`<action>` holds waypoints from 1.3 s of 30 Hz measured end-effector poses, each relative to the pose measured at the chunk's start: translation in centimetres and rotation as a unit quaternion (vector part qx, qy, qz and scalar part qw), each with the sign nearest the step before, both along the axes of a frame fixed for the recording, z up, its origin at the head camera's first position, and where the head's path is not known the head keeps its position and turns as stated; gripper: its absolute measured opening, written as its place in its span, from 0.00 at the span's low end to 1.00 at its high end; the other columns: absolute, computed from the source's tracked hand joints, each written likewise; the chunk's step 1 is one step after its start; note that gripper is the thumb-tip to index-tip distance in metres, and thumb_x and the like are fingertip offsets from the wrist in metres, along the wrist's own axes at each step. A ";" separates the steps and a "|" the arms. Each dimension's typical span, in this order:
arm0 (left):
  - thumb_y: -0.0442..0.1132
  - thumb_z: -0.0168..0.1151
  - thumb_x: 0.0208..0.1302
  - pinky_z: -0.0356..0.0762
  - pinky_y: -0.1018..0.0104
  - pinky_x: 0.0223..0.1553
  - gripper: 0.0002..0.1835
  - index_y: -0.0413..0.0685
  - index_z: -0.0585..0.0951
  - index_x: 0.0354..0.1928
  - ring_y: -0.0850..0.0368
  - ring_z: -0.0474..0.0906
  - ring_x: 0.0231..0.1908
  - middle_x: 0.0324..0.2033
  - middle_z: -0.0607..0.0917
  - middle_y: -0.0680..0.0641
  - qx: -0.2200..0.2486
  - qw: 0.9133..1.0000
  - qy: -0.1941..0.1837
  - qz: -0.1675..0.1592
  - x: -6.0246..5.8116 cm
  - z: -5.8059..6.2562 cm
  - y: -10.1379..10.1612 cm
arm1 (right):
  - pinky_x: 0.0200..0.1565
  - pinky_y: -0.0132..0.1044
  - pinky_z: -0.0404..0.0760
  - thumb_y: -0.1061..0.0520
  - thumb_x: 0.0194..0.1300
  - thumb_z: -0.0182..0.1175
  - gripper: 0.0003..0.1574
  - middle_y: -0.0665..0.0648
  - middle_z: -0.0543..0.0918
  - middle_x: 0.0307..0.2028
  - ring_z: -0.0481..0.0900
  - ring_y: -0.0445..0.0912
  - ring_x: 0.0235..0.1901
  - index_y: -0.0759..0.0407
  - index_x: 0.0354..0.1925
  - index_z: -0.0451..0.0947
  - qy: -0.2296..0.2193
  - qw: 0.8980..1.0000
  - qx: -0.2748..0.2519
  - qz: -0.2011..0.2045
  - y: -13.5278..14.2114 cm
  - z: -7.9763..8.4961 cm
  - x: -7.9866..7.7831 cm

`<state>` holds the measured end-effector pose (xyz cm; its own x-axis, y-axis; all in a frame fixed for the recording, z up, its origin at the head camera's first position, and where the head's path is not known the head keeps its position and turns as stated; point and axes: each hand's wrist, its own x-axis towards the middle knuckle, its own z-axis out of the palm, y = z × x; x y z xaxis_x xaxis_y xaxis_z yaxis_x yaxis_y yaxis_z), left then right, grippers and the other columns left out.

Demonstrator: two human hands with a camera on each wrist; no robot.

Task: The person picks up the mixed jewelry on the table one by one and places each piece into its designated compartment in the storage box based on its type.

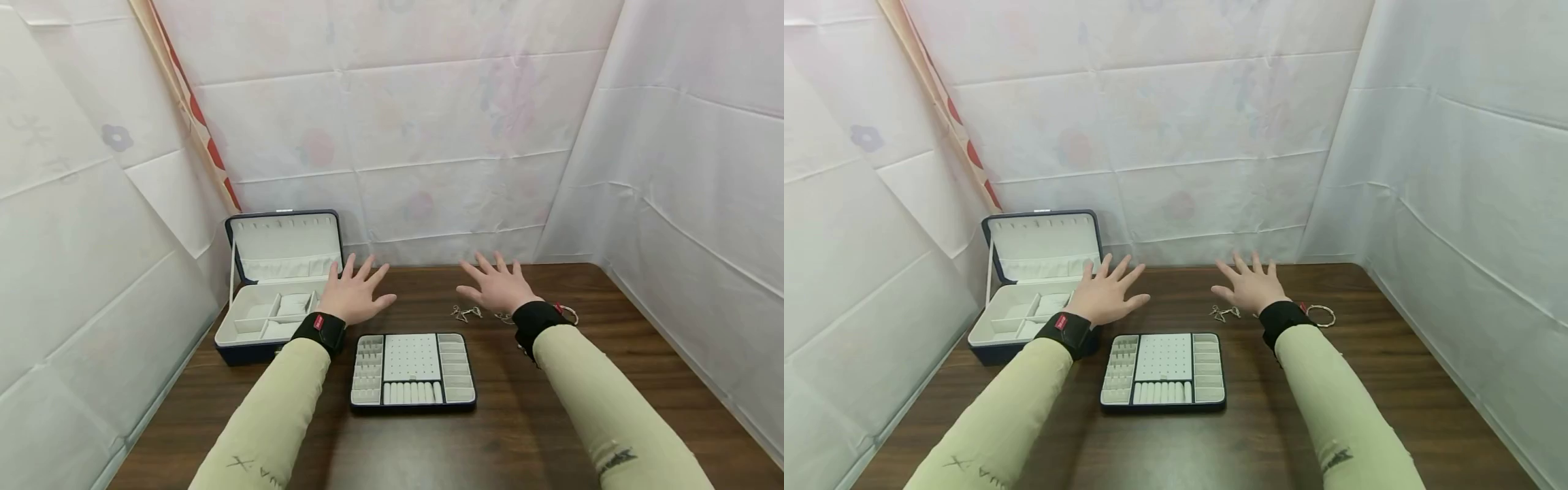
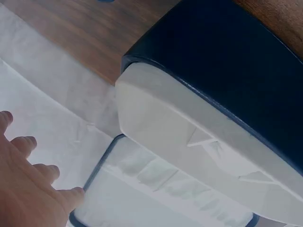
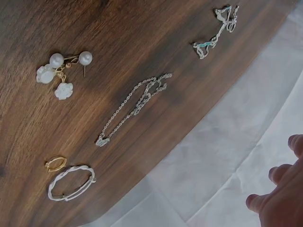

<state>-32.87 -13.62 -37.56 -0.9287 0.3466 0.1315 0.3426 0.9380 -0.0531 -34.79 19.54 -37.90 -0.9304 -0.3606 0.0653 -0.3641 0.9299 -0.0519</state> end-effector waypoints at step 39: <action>0.44 0.62 0.72 0.80 0.53 0.44 0.16 0.44 0.85 0.54 0.49 0.82 0.42 0.37 0.90 0.47 0.068 0.982 0.143 -0.101 9.1 -4.5 -3.1 | 0.64 0.69 0.63 0.42 0.75 0.59 0.42 0.68 0.76 0.63 0.70 0.65 0.66 0.56 0.77 0.60 0.009 0.995 0.005 0.098 5.4 -2.4 1.8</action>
